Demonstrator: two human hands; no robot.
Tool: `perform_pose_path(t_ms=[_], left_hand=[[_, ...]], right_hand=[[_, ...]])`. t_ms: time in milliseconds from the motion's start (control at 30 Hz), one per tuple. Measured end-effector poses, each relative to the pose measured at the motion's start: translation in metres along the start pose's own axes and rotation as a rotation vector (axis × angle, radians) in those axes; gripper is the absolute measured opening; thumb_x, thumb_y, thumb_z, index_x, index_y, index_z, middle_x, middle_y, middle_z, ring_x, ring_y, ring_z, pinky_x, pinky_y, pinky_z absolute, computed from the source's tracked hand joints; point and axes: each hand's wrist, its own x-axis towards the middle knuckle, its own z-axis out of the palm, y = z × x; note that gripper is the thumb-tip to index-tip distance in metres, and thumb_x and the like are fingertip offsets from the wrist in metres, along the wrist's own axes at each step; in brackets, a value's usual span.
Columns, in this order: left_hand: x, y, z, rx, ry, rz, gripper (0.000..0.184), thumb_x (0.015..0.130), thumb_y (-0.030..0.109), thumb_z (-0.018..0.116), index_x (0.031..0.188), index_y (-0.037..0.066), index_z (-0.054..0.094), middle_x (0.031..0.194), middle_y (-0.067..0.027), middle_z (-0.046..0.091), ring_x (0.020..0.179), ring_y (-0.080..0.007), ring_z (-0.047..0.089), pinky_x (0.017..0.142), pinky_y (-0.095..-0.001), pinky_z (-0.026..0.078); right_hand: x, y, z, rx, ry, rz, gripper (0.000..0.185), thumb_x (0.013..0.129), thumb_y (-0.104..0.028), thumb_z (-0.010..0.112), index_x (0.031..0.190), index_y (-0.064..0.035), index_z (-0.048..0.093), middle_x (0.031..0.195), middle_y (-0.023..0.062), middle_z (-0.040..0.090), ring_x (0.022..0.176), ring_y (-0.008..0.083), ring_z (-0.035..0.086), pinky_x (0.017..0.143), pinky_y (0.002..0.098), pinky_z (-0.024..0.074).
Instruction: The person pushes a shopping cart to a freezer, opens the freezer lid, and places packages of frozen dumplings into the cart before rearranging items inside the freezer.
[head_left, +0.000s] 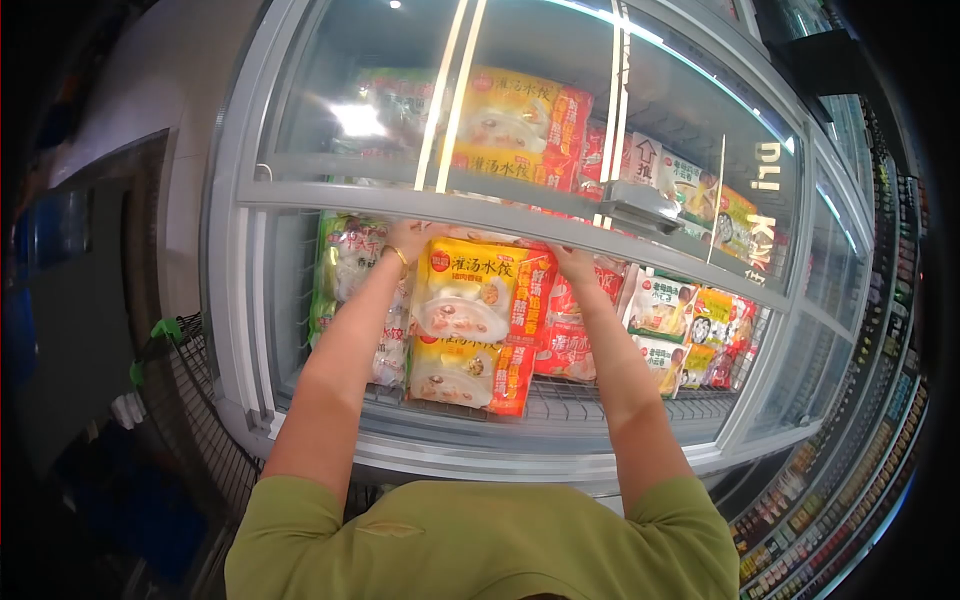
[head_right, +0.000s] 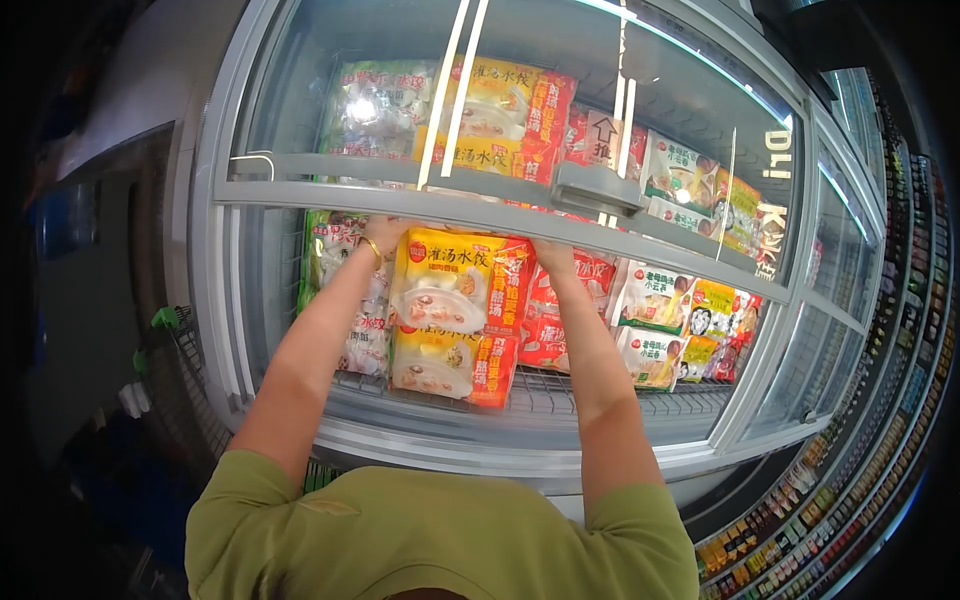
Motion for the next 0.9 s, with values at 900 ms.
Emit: perform_pose_path(t_ms=[900], left_hand=[[-0.021, 0.018, -0.013, -0.343, -0.092, -0.429, 0.036, 0.08, 0.003, 0.069, 0.112, 0.0, 0.055, 0.097, -0.01, 0.066, 0.083, -0.0147, 0.064, 0.065, -0.0261, 0.054]], right_hand=[[-0.035, 0.001, -0.025, 0.053, 0.032, 0.46, 0.019, 0.077, -0.015, 0.073, 0.084, 0.0004, 0.065, 0.075, 0.0029, 0.066, 0.07, 0.0079, 0.059, 0.067, 0.024, 0.0472]])
